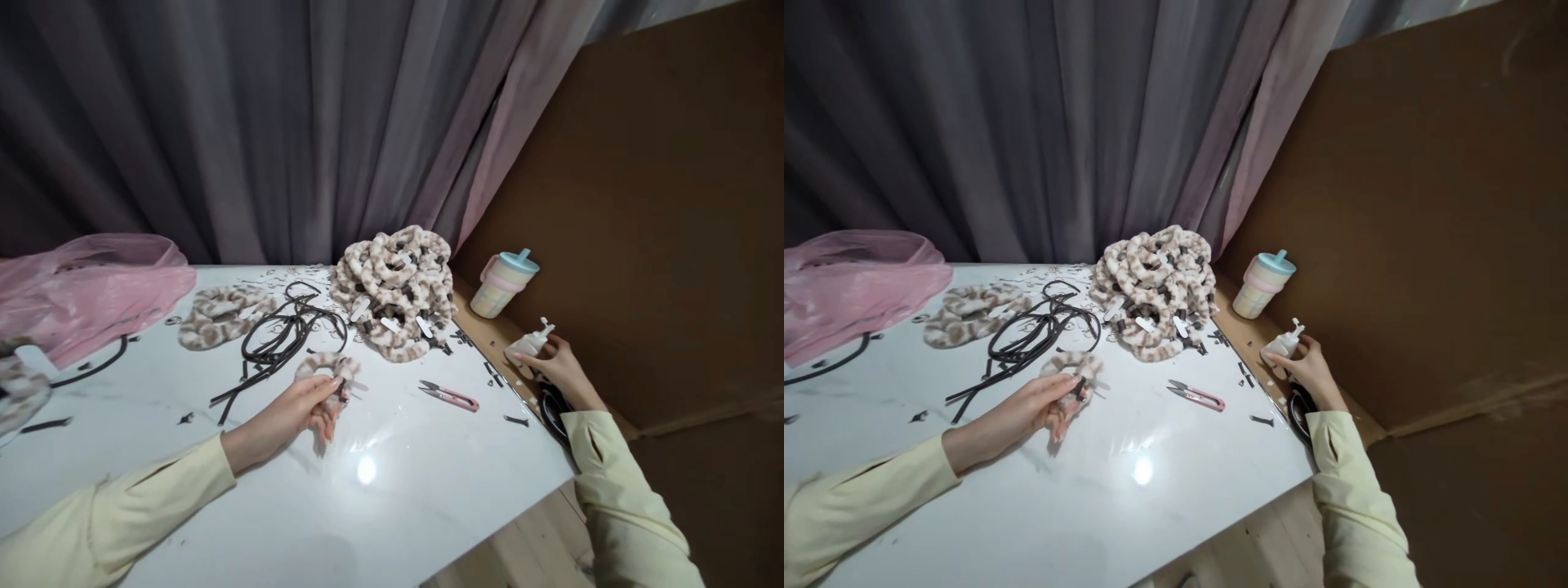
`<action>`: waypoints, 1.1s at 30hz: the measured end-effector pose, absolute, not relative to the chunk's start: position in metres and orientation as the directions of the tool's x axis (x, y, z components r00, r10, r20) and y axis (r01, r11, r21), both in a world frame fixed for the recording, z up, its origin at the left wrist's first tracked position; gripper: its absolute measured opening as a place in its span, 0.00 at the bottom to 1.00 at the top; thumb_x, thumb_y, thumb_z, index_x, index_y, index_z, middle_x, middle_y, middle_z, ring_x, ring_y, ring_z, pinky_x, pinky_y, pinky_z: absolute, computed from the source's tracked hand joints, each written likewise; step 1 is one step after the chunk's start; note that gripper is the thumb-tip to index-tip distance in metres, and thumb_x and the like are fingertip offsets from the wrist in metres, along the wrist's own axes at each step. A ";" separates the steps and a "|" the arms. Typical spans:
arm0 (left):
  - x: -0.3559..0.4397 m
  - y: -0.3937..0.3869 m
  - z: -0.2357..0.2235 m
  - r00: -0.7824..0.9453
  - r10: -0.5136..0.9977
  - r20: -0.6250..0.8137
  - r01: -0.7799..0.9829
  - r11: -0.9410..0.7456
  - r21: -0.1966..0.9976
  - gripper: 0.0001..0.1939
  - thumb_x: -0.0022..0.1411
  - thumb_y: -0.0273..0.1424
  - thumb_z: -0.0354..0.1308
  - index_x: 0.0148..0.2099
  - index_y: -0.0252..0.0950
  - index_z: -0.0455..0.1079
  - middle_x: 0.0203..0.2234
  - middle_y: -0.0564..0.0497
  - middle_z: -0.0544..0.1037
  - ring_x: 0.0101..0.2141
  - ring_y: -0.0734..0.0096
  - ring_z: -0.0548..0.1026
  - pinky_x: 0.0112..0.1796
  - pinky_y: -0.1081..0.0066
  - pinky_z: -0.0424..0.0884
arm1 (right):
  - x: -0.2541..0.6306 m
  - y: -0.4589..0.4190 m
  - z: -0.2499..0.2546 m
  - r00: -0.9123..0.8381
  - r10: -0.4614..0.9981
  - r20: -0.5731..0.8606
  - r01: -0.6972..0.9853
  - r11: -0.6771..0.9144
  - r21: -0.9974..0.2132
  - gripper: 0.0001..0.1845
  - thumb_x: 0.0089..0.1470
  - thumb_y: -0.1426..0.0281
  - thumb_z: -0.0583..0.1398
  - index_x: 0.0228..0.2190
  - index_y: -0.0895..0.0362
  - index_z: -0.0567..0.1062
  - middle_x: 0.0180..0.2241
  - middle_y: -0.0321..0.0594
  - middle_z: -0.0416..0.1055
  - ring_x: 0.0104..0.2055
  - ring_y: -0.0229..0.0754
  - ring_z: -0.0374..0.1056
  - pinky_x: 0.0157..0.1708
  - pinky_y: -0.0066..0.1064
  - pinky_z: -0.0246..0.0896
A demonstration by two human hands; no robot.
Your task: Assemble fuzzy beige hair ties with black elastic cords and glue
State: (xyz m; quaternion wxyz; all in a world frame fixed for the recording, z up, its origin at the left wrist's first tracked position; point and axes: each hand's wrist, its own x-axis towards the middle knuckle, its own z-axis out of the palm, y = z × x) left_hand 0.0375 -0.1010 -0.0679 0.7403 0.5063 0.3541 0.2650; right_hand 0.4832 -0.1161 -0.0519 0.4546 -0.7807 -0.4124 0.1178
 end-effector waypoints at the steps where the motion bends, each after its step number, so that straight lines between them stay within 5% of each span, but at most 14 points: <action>1: 0.037 -0.101 -0.068 0.609 0.751 -0.255 -0.032 0.344 0.938 0.18 0.59 0.44 0.54 0.30 0.33 0.62 0.22 0.54 0.70 0.17 0.78 0.71 0.19 0.78 0.67 | 0.483 -0.116 -0.051 0.621 0.763 0.181 0.534 -0.242 -0.810 0.38 0.30 0.66 0.69 0.45 0.63 0.66 0.41 0.55 0.72 0.38 0.50 0.71 0.32 0.33 0.68; 5: 0.038 -0.101 -0.067 0.608 0.751 -0.256 -0.027 0.342 0.939 0.18 0.59 0.43 0.54 0.30 0.33 0.61 0.22 0.54 0.70 0.18 0.78 0.71 0.20 0.78 0.68 | 0.479 -0.123 -0.045 0.583 0.796 0.164 0.562 -0.249 -0.789 0.25 0.37 0.62 0.66 0.37 0.64 0.73 0.37 0.54 0.74 0.34 0.48 0.71 0.31 0.32 0.65; 12: 0.040 -0.101 -0.065 0.617 0.747 -0.247 -0.039 0.342 0.939 0.20 0.58 0.45 0.55 0.29 0.32 0.61 0.21 0.53 0.70 0.17 0.76 0.72 0.18 0.78 0.68 | 0.433 -0.145 -0.019 0.458 0.834 0.308 0.783 -0.214 -0.584 0.24 0.43 0.52 0.60 0.33 0.61 0.74 0.27 0.44 0.71 0.30 0.47 0.66 0.28 0.33 0.57; 14: 0.040 -0.101 -0.068 0.613 0.751 -0.243 -0.041 0.338 0.940 0.20 0.58 0.45 0.54 0.29 0.32 0.60 0.20 0.53 0.71 0.17 0.76 0.72 0.18 0.78 0.68 | 0.406 -0.151 -0.012 0.325 0.889 0.323 0.852 -0.126 -0.509 0.23 0.44 0.50 0.59 0.29 0.58 0.73 0.25 0.40 0.69 0.27 0.45 0.64 0.27 0.32 0.54; 16: 0.040 -0.102 -0.071 0.605 0.761 -0.234 -0.046 0.327 0.944 0.19 0.59 0.45 0.53 0.29 0.32 0.60 0.20 0.53 0.71 0.16 0.76 0.73 0.18 0.78 0.68 | 0.374 -0.158 -0.008 0.024 0.922 0.388 0.953 0.096 -0.286 0.23 0.53 0.50 0.52 0.26 0.57 0.71 0.22 0.40 0.67 0.25 0.43 0.62 0.28 0.34 0.53; 20: 0.039 -0.103 -0.076 0.602 0.776 -0.186 -0.059 0.276 0.959 0.18 0.61 0.44 0.52 0.30 0.33 0.59 0.20 0.54 0.71 0.16 0.76 0.73 0.18 0.79 0.68 | 0.312 -0.166 -0.008 -0.416 0.803 0.427 0.890 0.456 0.009 0.16 0.62 0.62 0.47 0.43 0.57 0.67 0.33 0.45 0.72 0.33 0.46 0.65 0.37 0.37 0.52; 25: 0.039 -0.104 -0.078 0.598 0.784 -0.169 -0.063 0.257 0.964 0.18 0.60 0.44 0.52 0.30 0.34 0.58 0.19 0.54 0.71 0.16 0.75 0.73 0.17 0.78 0.68 | 0.268 -0.168 -0.015 -0.566 0.765 0.306 0.814 0.577 0.062 0.13 0.60 0.75 0.48 0.46 0.61 0.64 0.33 0.45 0.72 0.29 0.43 0.63 0.33 0.34 0.49; 33: 0.039 -0.103 -0.083 0.611 0.776 -0.156 -0.076 0.255 0.964 0.18 0.61 0.44 0.51 0.31 0.34 0.57 0.20 0.54 0.72 0.16 0.75 0.73 0.17 0.78 0.69 | 0.250 -0.160 -0.021 -0.578 0.743 0.338 0.800 0.598 0.053 0.06 0.56 0.76 0.51 0.37 0.60 0.67 0.24 0.39 0.69 0.23 0.40 0.60 0.31 0.32 0.42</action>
